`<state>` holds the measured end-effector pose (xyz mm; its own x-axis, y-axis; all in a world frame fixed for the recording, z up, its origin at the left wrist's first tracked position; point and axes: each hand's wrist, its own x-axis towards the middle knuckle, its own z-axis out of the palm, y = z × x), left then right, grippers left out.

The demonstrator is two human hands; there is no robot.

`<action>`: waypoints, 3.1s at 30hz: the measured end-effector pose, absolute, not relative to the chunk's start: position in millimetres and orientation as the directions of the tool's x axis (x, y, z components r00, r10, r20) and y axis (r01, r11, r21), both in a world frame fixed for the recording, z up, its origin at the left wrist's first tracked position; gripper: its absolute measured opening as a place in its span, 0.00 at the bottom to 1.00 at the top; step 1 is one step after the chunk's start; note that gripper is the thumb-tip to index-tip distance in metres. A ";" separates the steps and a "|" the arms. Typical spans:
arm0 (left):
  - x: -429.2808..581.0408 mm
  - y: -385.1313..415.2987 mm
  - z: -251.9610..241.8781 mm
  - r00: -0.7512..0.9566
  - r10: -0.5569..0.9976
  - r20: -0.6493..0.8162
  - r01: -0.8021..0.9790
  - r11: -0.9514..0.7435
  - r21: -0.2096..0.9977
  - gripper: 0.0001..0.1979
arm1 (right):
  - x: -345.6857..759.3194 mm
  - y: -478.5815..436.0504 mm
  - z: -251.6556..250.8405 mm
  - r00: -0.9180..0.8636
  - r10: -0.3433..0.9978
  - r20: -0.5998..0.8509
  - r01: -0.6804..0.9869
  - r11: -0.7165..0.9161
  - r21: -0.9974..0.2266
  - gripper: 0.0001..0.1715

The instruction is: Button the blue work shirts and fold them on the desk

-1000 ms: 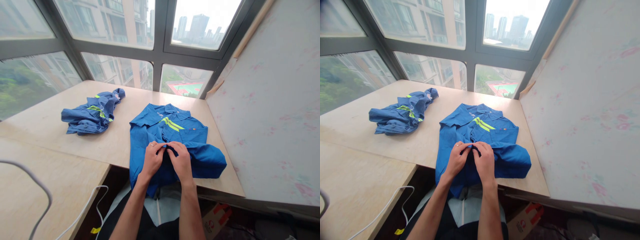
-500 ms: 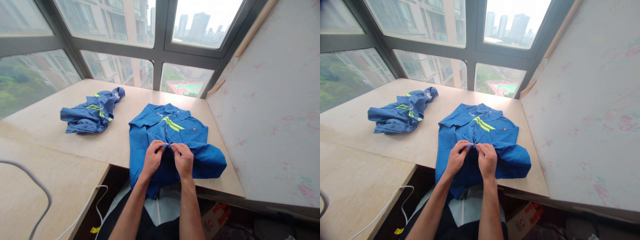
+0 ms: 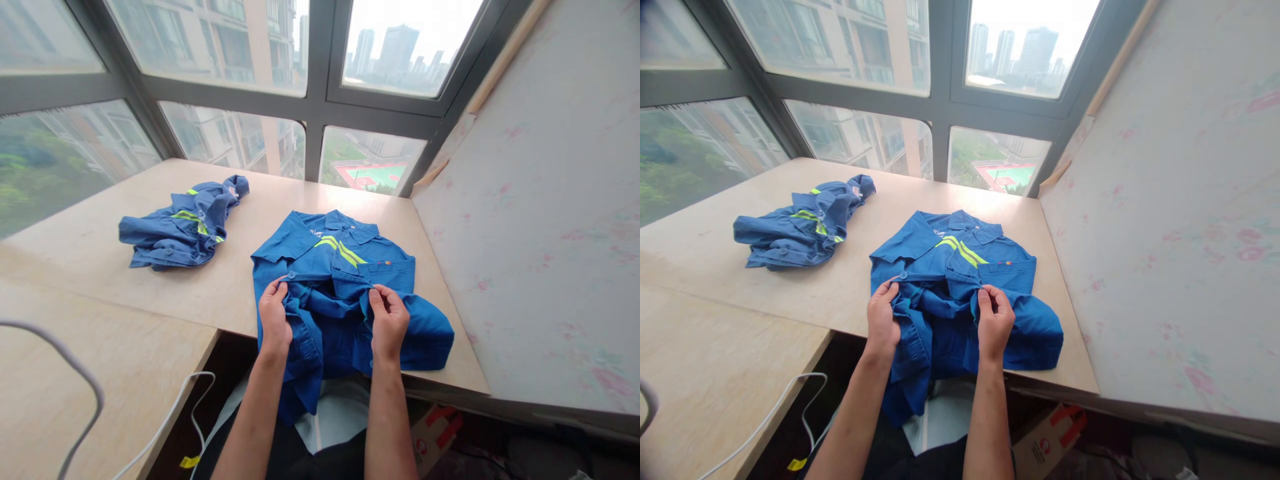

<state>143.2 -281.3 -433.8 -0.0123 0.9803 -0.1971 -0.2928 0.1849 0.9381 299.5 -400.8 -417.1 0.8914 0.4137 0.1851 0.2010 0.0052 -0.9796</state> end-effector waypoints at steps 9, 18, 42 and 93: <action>142.9 -311.7 -388.1 0.181 0.757 0.628 0.348 -0.646 0.679 0.18 | 288.6 -411.2 -386.8 0.576 0.733 0.363 0.307 0.218 -0.926 0.06; 149.8 -305.8 -407.9 0.481 0.760 0.437 0.413 -0.636 0.652 0.15 | 290.2 -420.4 -388.5 0.569 0.760 0.315 0.123 0.300 -0.946 0.10; 162.9 -331.9 -394.4 0.358 0.866 0.350 0.228 -0.444 0.867 0.13 | 263.6 -399.9 -370.7 0.520 0.761 0.388 0.678 -0.092 -0.729 0.10; 156.3 -326.9 -384.3 -0.104 0.710 0.697 0.362 -0.625 0.691 0.13 | 274.7 -413.2 -337.9 0.559 0.598 0.574 0.705 0.022 -0.709 0.13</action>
<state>156.3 -326.9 -384.3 -0.1039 0.7097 0.6968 0.3623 -0.6254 0.6911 274.7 -413.2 -337.9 0.5590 0.5984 0.5740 0.7047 0.0219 -0.7091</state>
